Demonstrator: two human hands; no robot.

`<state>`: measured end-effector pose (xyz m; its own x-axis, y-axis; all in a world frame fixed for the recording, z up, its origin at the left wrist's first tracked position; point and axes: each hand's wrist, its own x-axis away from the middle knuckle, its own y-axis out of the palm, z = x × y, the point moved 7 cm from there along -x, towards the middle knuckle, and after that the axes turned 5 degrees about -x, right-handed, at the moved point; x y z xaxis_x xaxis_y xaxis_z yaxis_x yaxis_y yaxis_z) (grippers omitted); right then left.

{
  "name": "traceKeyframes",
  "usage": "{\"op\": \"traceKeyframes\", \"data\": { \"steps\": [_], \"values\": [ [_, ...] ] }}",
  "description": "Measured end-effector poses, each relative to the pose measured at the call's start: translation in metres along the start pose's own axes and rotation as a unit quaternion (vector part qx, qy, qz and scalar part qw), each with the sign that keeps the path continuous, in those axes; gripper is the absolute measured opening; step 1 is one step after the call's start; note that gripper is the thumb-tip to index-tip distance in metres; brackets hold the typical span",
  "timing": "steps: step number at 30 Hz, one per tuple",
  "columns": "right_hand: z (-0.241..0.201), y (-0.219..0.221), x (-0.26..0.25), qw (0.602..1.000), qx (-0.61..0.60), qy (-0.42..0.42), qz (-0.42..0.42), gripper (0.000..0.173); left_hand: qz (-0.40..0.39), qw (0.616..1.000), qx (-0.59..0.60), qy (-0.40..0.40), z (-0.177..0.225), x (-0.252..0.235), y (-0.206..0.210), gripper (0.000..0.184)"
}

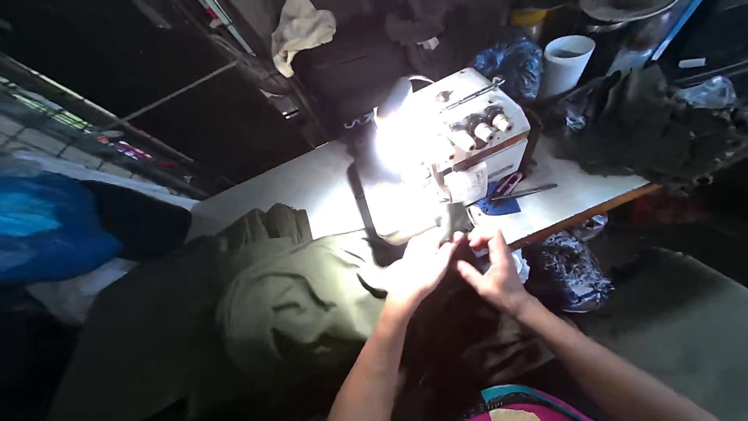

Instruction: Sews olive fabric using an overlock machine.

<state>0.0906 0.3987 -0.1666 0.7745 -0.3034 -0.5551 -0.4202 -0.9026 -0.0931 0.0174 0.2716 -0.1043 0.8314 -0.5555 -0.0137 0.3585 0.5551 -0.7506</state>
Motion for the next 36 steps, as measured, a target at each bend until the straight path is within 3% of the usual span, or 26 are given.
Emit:
{"op": "traceKeyframes", "data": {
  "steps": [1,2,4,5,7,9,11,12,14,16,18,20,22,25,28,30,32,34,36],
  "values": [
    [0.001,0.007,0.008,0.999,0.037,-0.008,-0.03,0.042,0.045,0.992,0.11,-0.048,-0.01,0.02,-0.011,0.031],
    [0.002,0.013,0.013,0.997,0.065,-0.007,-0.045,0.036,0.113,0.956,0.251,-0.098,-0.019,0.043,-0.02,0.026],
    [-0.003,0.026,0.013,0.997,0.056,0.001,-0.049,0.018,0.306,0.83,0.447,-0.134,-0.024,0.091,-0.04,0.021],
    [-0.011,0.034,0.009,0.998,0.027,-0.005,-0.055,0.015,0.394,0.775,0.482,-0.106,-0.023,0.111,-0.053,0.024],
    [-0.036,0.053,0.0,0.994,-0.049,-0.036,-0.087,0.014,0.539,0.722,0.435,-0.009,-0.016,0.137,-0.09,0.029],
    [-0.062,0.072,-0.01,0.981,-0.148,-0.035,-0.117,0.013,0.668,0.675,0.299,0.093,-0.016,0.147,-0.138,0.035],
    [-0.081,0.085,-0.025,0.956,-0.261,0.012,-0.133,0.011,0.731,0.639,0.167,0.172,-0.023,0.142,-0.189,0.041],
    [-0.086,0.089,-0.033,0.944,-0.299,0.05,-0.13,0.011,0.733,0.641,0.117,0.194,-0.023,0.129,-0.21,0.04],
    [-0.087,0.092,-0.044,0.924,-0.337,0.143,-0.112,0.018,0.689,0.697,0.037,0.194,0.004,0.069,-0.237,0.024],
    [-0.069,0.096,-0.042,0.867,-0.403,0.279,-0.086,0.019,0.554,0.822,-0.102,0.088,0.033,-0.013,-0.219,0.033],
    [-0.038,0.093,-0.025,0.79,-0.451,0.406,-0.087,0.016,0.336,0.922,-0.192,-0.02,-0.003,-0.068,-0.162,0.049],
    [0.001,0.071,-0.003,0.761,-0.427,0.476,-0.112,0.017,0.19,0.944,-0.25,-0.097,-0.046,-0.072,-0.107,0.066],
    [0.036,0.034,0.012,0.806,-0.326,0.482,-0.107,0.018,0.123,0.931,-0.31,-0.149,-0.056,-0.073,-0.091,0.081],
    [0.031,-0.028,0.005,0.927,-0.091,0.357,-0.07,0.02,0.101,0.917,-0.34,-0.182,-0.058,-0.072,-0.083,0.086],
    [-0.023,-0.034,-0.033,0.994,0.062,0.091,-0.011,0.019,0.145,0.914,-0.348,-0.15,-0.056,-0.076,-0.088,0.087],
    [-0.064,-0.006,-0.045,0.991,0.09,-0.08,-0.056,0.021,0.149,0.896,-0.394,-0.139,-0.068,-0.091,-0.088,0.084],
    [-0.087,0.036,-0.048,0.958,0.131,-0.19,-0.169,0.027,0.151,0.878,-0.437,-0.123,-0.078,-0.105,-0.088,0.083],
    [-0.083,0.069,-0.056,0.918,0.217,-0.226,-0.244,0.037,0.163,0.876,-0.442,-0.108,-0.084,-0.11,-0.089,0.081],
    [-0.058,0.072,-0.076,0.906,0.281,-0.174,-0.264,0.036,0.174,0.89,-0.408,-0.109,-0.081,-0.107,-0.089,0.079]
  ]
}}
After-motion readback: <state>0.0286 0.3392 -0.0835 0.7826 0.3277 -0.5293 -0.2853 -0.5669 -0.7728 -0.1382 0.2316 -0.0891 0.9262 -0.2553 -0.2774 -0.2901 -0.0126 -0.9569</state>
